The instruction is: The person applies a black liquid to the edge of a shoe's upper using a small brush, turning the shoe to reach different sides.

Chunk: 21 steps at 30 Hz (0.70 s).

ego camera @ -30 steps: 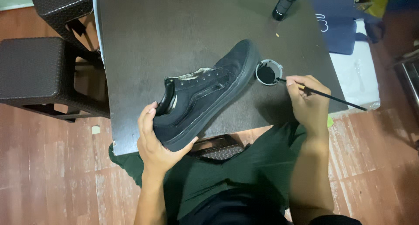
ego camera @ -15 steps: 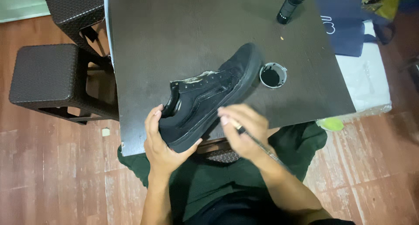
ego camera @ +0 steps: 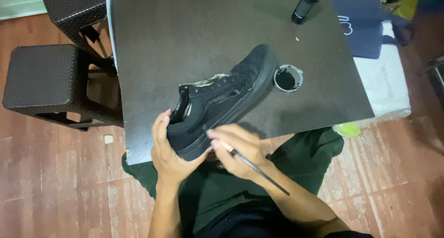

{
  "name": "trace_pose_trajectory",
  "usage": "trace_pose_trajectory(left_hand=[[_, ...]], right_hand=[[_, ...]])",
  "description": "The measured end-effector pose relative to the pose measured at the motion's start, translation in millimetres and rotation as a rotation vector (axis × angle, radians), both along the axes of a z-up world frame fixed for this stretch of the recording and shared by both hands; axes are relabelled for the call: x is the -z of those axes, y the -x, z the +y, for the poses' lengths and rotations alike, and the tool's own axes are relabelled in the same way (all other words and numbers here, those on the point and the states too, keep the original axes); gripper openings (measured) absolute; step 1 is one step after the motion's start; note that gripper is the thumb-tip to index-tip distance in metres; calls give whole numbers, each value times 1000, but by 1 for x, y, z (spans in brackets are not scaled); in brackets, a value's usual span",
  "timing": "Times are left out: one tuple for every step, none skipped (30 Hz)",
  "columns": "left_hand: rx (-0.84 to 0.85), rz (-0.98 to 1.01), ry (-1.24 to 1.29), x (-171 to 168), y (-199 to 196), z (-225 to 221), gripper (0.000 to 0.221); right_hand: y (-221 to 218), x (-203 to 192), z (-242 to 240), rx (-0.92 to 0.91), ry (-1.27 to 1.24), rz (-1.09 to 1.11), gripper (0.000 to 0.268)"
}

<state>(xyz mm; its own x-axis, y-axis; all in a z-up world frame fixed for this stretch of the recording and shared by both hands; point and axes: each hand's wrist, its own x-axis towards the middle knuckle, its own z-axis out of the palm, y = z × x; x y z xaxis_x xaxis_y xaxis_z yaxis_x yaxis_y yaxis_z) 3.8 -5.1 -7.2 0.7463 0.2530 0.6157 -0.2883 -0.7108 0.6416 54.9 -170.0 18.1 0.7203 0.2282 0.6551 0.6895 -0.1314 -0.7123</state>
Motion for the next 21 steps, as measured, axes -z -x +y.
trace_pose_trajectory(left_hand=[[-7, 1, -8, 0, 0, 0, 96], [-12, 2, -13, -1, 0, 1, 96], [7, -4, -4, -2, 1, 2, 96], [24, -16, 9, -3, 0, 2, 96], [16, -20, 7, -5, 2, 2, 96], [0, 8, 12, -7, 3, 1, 96], [-15, 35, 16, -9, 3, -1, 97], [-17, 29, 20, -10, 3, 0, 97], [-18, 29, 13, -10, 3, 0, 96], [-18, 34, 6, -10, 3, 0, 96], [-19, 33, 11, -9, 3, -1, 96], [-15, 39, 9, -9, 3, -1, 96], [-11, 45, 8, -8, 3, -1, 96], [-13, 49, 7, -5, 3, 1, 96], [-10, 40, 4, -1, 3, 3, 95], [-5, 30, -2, 2, 3, 5, 95], [-6, 32, -5, 2, 2, 5, 95], [-16, 39, -12, 1, 3, 4, 96], [-25, 47, -19, 0, 3, 4, 97], [-29, 43, -20, -2, 4, 3, 97], [-24, 53, -6, -5, 5, 2, 95]], right_hand=[[6, -7, 7, -77, -20, 32, 12], [2, 2, 2, -82, -25, 33, 12], [-2, 11, -1, -69, -8, 5, 12], [-7, 20, -6, -58, 11, -28, 12], [-16, 21, -13, -65, 10, -32, 12], [-26, 20, -21, 78, 63, -90, 15], [-37, 20, -29, 222, 115, -148, 17], [-36, 15, -29, 220, 118, -154, 17], [-36, 11, -30, 227, 92, -147, 16], [-35, 7, -31, 235, 67, -134, 16], [-29, 15, -24, 234, 71, -136, 16], [-22, 24, -16, 160, 21, -80, 14], [-14, 33, -8, 86, -28, -23, 12], [-2, 21, -1, 85, -28, -19, 12], [10, 10, 6, -36, -14, 25, 15], [22, -2, 13, -156, -3, 68, 19], [21, -2, 14, -157, -6, 70, 19], [20, -2, 14, -156, -24, 70, 20], [19, -3, 15, -155, -42, 71, 22], [8, 6, 10, -159, -43, 68, 22], [-2, 14, 5, -26, -7, 53, 16]])
